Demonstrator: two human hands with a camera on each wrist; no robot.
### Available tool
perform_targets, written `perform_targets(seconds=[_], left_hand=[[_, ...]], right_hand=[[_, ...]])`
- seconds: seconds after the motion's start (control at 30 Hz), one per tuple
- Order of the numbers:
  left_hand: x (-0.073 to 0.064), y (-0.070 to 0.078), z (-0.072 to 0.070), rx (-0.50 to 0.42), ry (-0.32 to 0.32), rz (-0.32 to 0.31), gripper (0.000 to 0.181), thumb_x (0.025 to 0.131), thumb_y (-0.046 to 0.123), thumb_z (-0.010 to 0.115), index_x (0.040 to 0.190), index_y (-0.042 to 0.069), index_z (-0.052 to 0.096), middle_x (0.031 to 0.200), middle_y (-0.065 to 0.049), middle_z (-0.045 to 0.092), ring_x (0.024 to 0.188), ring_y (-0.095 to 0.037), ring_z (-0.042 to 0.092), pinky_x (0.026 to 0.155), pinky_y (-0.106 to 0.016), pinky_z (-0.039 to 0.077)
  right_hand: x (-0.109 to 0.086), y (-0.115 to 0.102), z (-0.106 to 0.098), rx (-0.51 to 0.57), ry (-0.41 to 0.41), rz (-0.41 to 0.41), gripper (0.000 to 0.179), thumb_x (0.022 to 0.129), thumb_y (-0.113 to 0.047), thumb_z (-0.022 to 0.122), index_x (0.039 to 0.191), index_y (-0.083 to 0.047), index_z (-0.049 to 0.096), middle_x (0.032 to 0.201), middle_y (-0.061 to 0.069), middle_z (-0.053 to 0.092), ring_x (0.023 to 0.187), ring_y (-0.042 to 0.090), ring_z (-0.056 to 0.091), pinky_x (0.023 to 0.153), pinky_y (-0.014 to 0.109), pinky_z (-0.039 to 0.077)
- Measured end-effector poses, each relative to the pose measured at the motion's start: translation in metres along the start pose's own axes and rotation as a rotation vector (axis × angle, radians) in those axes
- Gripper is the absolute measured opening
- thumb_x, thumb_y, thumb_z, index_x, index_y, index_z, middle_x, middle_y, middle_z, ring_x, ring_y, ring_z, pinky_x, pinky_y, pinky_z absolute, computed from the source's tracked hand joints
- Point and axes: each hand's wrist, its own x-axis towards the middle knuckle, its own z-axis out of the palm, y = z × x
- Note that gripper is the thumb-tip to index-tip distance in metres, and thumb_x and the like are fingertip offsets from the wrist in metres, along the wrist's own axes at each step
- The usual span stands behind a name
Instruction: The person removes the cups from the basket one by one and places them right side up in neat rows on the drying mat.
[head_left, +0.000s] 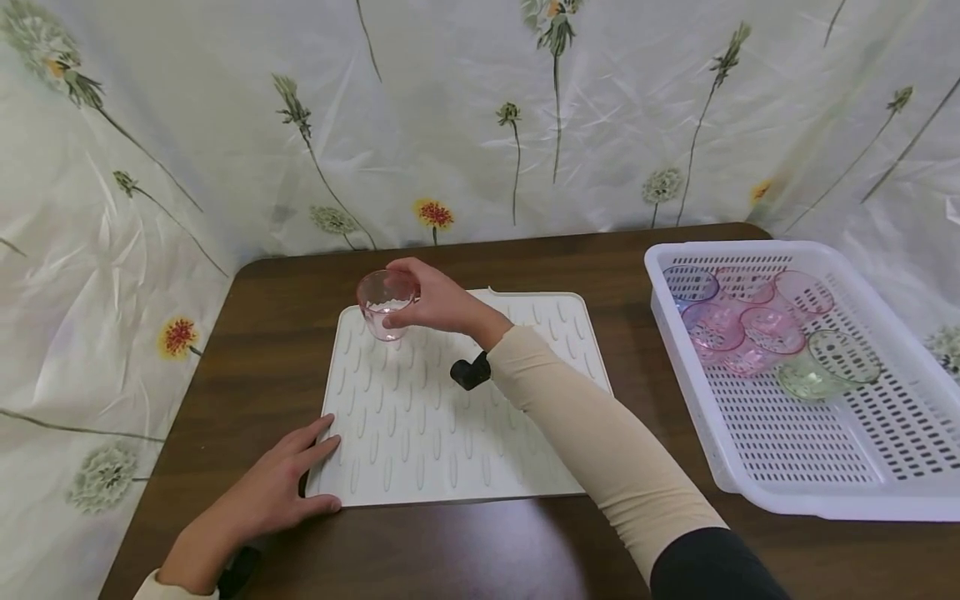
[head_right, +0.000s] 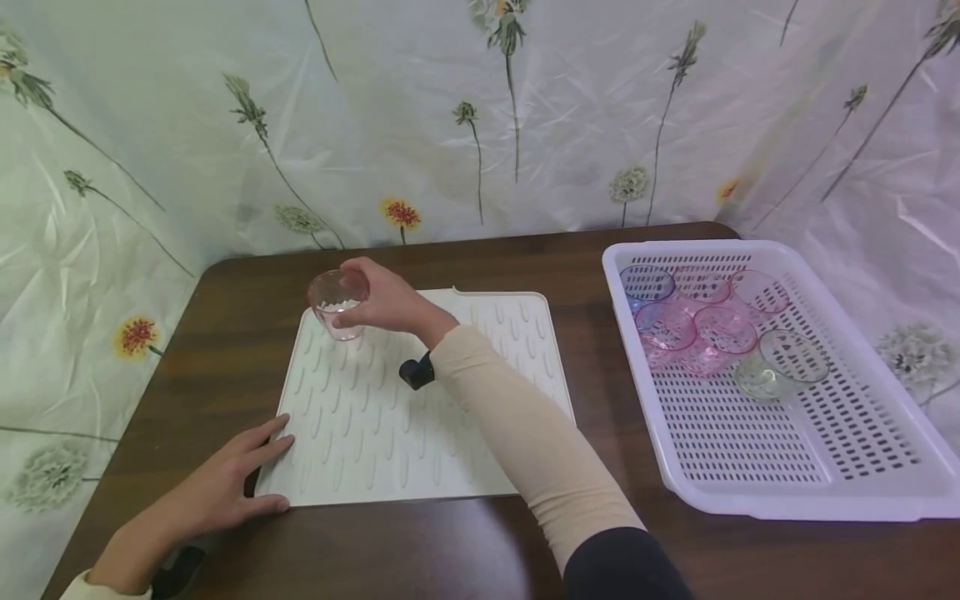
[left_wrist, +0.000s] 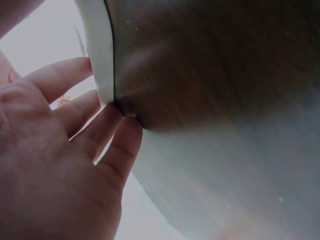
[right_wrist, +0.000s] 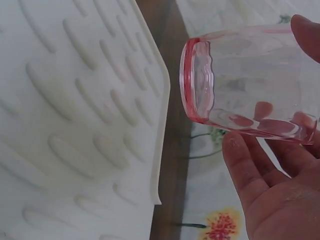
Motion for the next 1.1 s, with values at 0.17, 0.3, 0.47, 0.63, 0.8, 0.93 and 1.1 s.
perform_targets(seconds=[0.17, 0.3, 0.47, 0.63, 0.8, 0.93, 1.1], left_hand=[[0.002, -0.001, -0.001, 0.005, 0.004, 0.003, 0.079, 0.076, 0.046, 0.082, 0.139, 0.005, 0.058, 0.155, -0.020, 0.041, 0.135, -0.041, 0.047, 0.103, -0.058, 0.044], [0.003, -0.002, -0.002, 0.014, 0.019, 0.012, 0.078, 0.076, 0.044, 0.083, 0.138, 0.005, 0.058, 0.155, -0.020, 0.042, 0.135, -0.041, 0.047, 0.103, -0.057, 0.045], [0.004, -0.002, -0.004, 0.018, 0.014, 0.014, 0.079, 0.076, 0.045, 0.083, 0.138, 0.005, 0.058, 0.154, -0.020, 0.041, 0.135, -0.041, 0.047, 0.103, -0.058, 0.045], [0.003, -0.001, -0.003, 0.018, 0.012, 0.019, 0.079, 0.076, 0.046, 0.083, 0.138, 0.005, 0.058, 0.155, -0.020, 0.041, 0.135, -0.042, 0.047, 0.104, -0.058, 0.044], [0.001, -0.002, -0.002, 0.030, 0.029, 0.021, 0.079, 0.075, 0.046, 0.083, 0.137, 0.005, 0.059, 0.154, -0.020, 0.043, 0.135, -0.041, 0.048, 0.103, -0.057, 0.045], [-0.001, -0.002, -0.001, 0.037, 0.040, 0.022, 0.078, 0.075, 0.046, 0.083, 0.137, 0.005, 0.060, 0.154, -0.020, 0.043, 0.134, -0.040, 0.048, 0.102, -0.057, 0.045], [-0.002, -0.001, 0.001, 0.034, 0.045, 0.028, 0.078, 0.075, 0.046, 0.083, 0.137, 0.005, 0.060, 0.153, -0.019, 0.044, 0.134, -0.040, 0.049, 0.102, -0.057, 0.046]], right_hand=[[0.004, 0.001, 0.005, 0.058, 0.019, -0.002, 0.076, 0.085, -0.022, 0.078, 0.149, -0.012, 0.037, 0.145, 0.006, 0.055, 0.130, 0.023, 0.054, 0.104, 0.039, 0.050], [0.007, 0.003, 0.010, 0.069, 0.021, 0.005, 0.079, 0.085, -0.023, 0.078, 0.151, -0.013, 0.035, 0.148, 0.005, 0.053, 0.134, 0.022, 0.051, 0.106, 0.038, 0.049], [0.010, 0.008, 0.018, 0.057, 0.019, 0.034, 0.082, 0.085, -0.024, 0.079, 0.151, -0.013, 0.032, 0.149, 0.004, 0.051, 0.134, 0.021, 0.048, 0.105, 0.038, 0.049], [0.015, 0.013, 0.026, 0.034, 0.030, 0.081, 0.080, 0.084, -0.026, 0.080, 0.150, -0.014, 0.035, 0.148, 0.003, 0.051, 0.133, 0.022, 0.048, 0.106, 0.039, 0.049], [0.018, 0.015, 0.031, 0.029, 0.053, 0.068, 0.080, 0.084, -0.024, 0.080, 0.150, -0.014, 0.035, 0.148, 0.006, 0.052, 0.132, 0.023, 0.049, 0.106, 0.041, 0.048], [0.018, 0.019, 0.035, -0.002, 0.068, 0.073, 0.081, 0.084, -0.025, 0.079, 0.151, -0.014, 0.035, 0.149, 0.005, 0.052, 0.132, 0.023, 0.050, 0.106, 0.040, 0.049], [0.019, 0.027, 0.041, -0.018, 0.072, 0.092, 0.083, 0.084, -0.026, 0.079, 0.152, -0.014, 0.034, 0.149, 0.005, 0.050, 0.130, 0.023, 0.052, 0.105, 0.040, 0.049]])
